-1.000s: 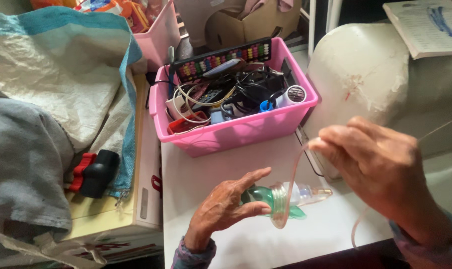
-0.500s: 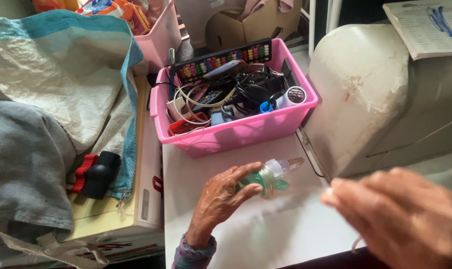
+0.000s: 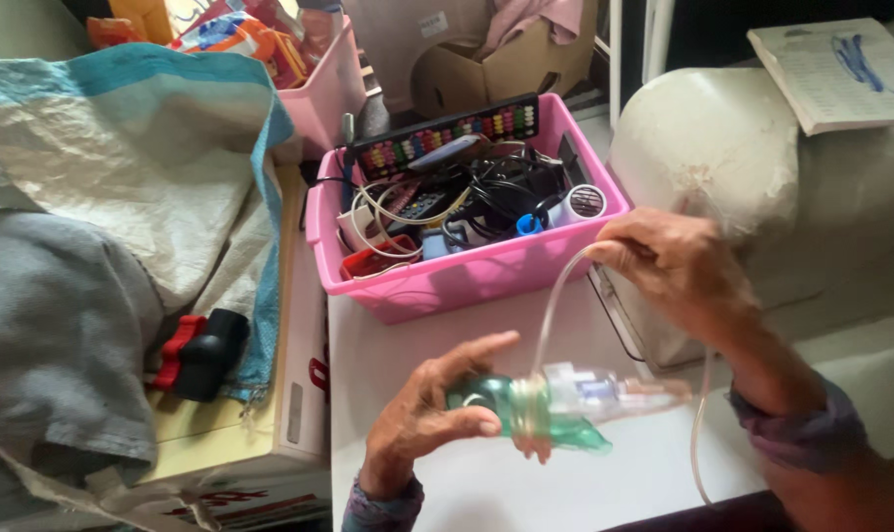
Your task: The person assembles a small green medical device by attaching a clear tube and securing a cap. They then handle a small white plastic container and a green packet, opening the packet and placing its contents into the container.
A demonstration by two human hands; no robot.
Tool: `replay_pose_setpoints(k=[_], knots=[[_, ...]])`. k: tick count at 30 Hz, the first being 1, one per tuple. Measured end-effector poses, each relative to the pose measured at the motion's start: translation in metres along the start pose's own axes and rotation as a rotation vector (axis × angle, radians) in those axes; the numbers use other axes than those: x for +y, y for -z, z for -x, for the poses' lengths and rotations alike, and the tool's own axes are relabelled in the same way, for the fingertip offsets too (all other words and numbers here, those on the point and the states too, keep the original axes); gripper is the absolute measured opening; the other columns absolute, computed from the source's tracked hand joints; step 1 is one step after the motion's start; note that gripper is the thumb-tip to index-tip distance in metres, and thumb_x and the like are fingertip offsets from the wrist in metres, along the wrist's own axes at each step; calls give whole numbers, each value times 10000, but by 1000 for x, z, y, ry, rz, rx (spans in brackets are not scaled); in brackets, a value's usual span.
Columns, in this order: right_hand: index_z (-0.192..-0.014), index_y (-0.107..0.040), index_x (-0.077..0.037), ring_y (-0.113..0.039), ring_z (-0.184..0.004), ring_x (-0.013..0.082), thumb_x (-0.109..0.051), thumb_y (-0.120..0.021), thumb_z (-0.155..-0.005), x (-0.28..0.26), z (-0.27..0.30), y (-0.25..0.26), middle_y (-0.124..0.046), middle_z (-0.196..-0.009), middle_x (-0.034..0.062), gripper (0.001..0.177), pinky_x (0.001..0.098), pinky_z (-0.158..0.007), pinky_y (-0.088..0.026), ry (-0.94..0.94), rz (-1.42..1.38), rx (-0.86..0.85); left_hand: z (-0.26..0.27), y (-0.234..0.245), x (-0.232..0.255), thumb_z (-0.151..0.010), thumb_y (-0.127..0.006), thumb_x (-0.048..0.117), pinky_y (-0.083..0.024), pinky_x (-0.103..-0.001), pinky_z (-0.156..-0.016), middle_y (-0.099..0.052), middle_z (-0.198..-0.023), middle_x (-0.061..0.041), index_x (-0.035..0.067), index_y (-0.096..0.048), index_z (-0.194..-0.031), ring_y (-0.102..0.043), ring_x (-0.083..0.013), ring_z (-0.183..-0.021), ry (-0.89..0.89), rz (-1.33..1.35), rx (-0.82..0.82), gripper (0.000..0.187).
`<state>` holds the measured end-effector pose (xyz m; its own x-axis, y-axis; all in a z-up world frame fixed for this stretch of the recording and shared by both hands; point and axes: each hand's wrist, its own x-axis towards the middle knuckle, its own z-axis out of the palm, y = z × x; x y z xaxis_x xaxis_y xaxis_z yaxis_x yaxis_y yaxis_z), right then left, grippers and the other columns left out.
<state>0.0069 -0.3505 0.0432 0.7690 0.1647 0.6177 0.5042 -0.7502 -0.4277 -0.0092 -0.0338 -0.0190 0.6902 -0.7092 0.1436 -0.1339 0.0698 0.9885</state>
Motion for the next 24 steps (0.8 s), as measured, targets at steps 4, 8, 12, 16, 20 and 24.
replay_pose_setpoints(k=[4, 8, 12, 16, 20, 24], knots=[[-1020, -740, -70, -672, -683, 123, -271, -676, -954, 12, 2, -34, -750, -852, 61, 221, 289, -569, -553, -44, -234, -188, 2, 1, 5, -842, -847, 435, -565, -338, -900, -652, -1097, -98, 29, -501, -1555, -642, -190, -994, -155, 211, 234, 891], [-1050, -825, -196, -601, -575, 126, -291, -555, -971, 2, 19, -75, -760, -895, -77, 297, 290, -506, -542, -376, -288, -516, -5, -5, 9, -867, -762, 600, -565, -359, -1008, -597, -1283, -99, 32, -448, -1548, -619, -184, -1160, -316, 233, 468, 941], [-1005, -735, -99, -542, -571, 109, -344, -598, -997, -15, 32, -101, -597, -635, 24, 281, 305, -528, -466, -420, -478, -559, -6, -2, 1, -804, -732, 679, -584, -346, -992, -602, -1376, -64, 69, -396, -1506, -645, -177, -1207, -275, 377, 540, 989], [-1038, -747, -103, -512, -559, 121, -370, -590, -994, -24, 38, -99, -551, -608, 42, 313, 316, -535, -444, -467, -480, -590, -11, 6, -23, -953, -683, 621, -538, -307, -788, -625, -1236, -103, 28, -462, -1531, -621, -180, -1005, -341, 621, 588, 857], [-1047, -750, -103, -532, -562, 123, -358, -580, -982, -22, 46, -77, -558, -618, 35, 313, 299, -545, -465, -511, -411, -578, -14, 18, -39, -985, -660, 509, -549, -328, -830, -606, -1281, -78, 64, -467, -1503, -614, -171, -1073, -376, 753, 758, 711], [-1063, -771, -118, -550, -545, 130, -340, -615, -934, -16, 58, -45, -592, -612, 28, 301, 316, -510, -477, -569, -371, -532, -4, 19, -37, -928, -638, 524, -594, -364, -882, -584, -1379, -75, 158, -384, -1527, -632, -208, -1171, -374, 280, 936, 747]])
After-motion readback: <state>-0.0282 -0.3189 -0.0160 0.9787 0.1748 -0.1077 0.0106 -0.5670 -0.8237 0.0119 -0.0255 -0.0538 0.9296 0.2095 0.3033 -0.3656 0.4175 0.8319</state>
